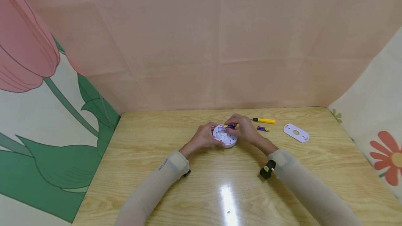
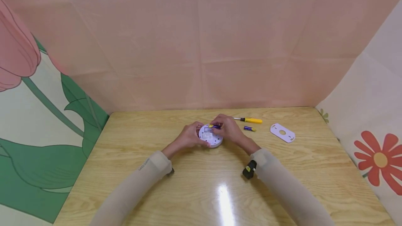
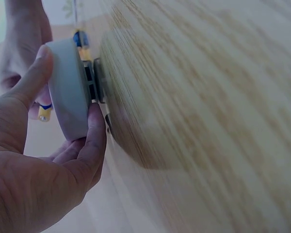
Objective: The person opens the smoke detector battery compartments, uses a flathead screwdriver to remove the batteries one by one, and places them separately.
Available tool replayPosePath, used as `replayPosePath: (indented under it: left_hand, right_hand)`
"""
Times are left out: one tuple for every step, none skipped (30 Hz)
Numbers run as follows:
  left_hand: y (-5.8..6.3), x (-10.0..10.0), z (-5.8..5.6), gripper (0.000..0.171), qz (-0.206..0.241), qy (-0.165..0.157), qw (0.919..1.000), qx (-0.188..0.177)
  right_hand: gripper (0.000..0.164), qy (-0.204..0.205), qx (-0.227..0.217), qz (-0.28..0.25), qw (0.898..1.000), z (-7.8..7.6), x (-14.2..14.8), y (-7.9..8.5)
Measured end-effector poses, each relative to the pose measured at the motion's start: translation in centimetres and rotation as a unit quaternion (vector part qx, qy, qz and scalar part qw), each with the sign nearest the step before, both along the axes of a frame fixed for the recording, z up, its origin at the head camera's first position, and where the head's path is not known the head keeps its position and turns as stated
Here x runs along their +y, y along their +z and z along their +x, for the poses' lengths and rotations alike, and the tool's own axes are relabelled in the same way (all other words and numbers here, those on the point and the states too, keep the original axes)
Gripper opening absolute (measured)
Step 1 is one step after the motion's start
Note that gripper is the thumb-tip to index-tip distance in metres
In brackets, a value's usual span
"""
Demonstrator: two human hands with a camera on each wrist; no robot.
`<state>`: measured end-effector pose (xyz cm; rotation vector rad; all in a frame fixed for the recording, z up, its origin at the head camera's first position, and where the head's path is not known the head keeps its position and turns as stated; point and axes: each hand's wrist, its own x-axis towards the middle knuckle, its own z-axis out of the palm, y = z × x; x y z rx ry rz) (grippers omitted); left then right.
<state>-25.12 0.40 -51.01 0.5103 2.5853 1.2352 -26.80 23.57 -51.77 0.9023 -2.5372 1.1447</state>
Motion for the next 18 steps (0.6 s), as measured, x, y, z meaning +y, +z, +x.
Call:
replayPosePath:
  left_hand:
    - [0.0,0.0,0.0,0.081,-0.001,0.0,1.0,-0.001]
    - [0.0,0.0,0.0,0.081,-0.001,0.0,1.0,-0.002]
    - [0.0,0.0,0.0,0.081,0.0,0.0,1.0,-0.003]
    - [-0.1,0.1,0.0,0.081,0.0,0.0,1.0,-0.003]
    - [-0.1,0.1,0.0,0.082,-0.001,-0.001,1.0,-0.003]
    - [-0.1,0.1,0.0,0.082,-0.002,-0.001,1.0,-0.003]
    - [-0.1,0.1,0.0,0.082,-0.002,-0.001,1.0,-0.003]
    - [-0.2,0.1,0.0,0.082,-0.002,-0.001,1.0,-0.002]
    - [-0.2,0.1,0.0,0.082,-0.001,-0.002,1.0,-0.003]
    - [-0.2,0.1,0.0,0.082,-0.001,-0.002,1.0,-0.003]
    - [-0.2,0.1,0.0,0.082,0.0,-0.002,1.0,-0.004]
    - [-0.2,0.1,0.1,0.083,0.002,-0.001,1.0,-0.006]
    - [-0.2,0.1,0.1,0.083,0.002,-0.001,1.0,-0.007]
    - [-0.1,0.1,0.1,0.083,0.001,0.0,1.0,-0.007]
    - [-0.1,0.1,0.1,0.083,0.001,0.001,1.0,-0.008]
    - [-0.1,0.1,0.1,0.084,0.001,0.002,1.0,-0.009]
    - [-0.1,0.1,0.1,0.084,0.0,0.004,1.0,-0.009]
    - [-0.1,0.1,0.0,0.084,-0.001,0.005,0.9999,-0.009]
  right_hand:
    - [0.019,0.001,-0.002,-0.001,1.0,0.0,0.1,0.0]
    - [0.019,0.001,-0.004,-0.002,1.0,0.1,0.2,0.1]
    - [0.019,0.002,-0.007,-0.003,1.0,0.1,0.3,0.1]
    - [0.019,0.001,-0.011,-0.004,1.0,0.1,0.4,0.1]
    - [0.019,0.001,-0.014,-0.005,1.0,0.2,0.5,0.2]
    - [0.019,0.001,-0.016,-0.006,1.0,0.2,0.7,0.2]
    - [0.019,0.001,-0.019,-0.007,1.0,0.3,0.8,0.2]
    - [0.019,0.0,-0.02,-0.007,1.0,0.3,0.9,0.2]
    - [0.019,-0.001,-0.022,-0.007,1.0,0.4,1.1,0.3]
    - [0.019,-0.002,-0.021,-0.007,1.0,0.4,1.2,0.3]
    - [0.019,-0.002,-0.019,-0.006,1.0,0.4,1.3,0.4]
    - [0.019,-0.002,-0.017,-0.005,1.0,0.5,1.4,0.4]
    - [0.019,-0.002,-0.015,-0.004,1.0,0.5,1.6,0.5]
    - [0.019,-0.003,-0.012,-0.002,1.0,0.5,1.7,0.5]
    - [0.019,-0.003,-0.009,-0.001,1.0,0.5,1.8,0.5]
    - [0.019,-0.001,-0.006,-0.001,1.0,0.5,2.0,0.5]
    - [0.019,-0.001,-0.005,-0.001,1.0,0.5,2.2,0.5]
    - [0.019,-0.002,-0.005,-0.002,1.0,0.5,2.3,0.5]
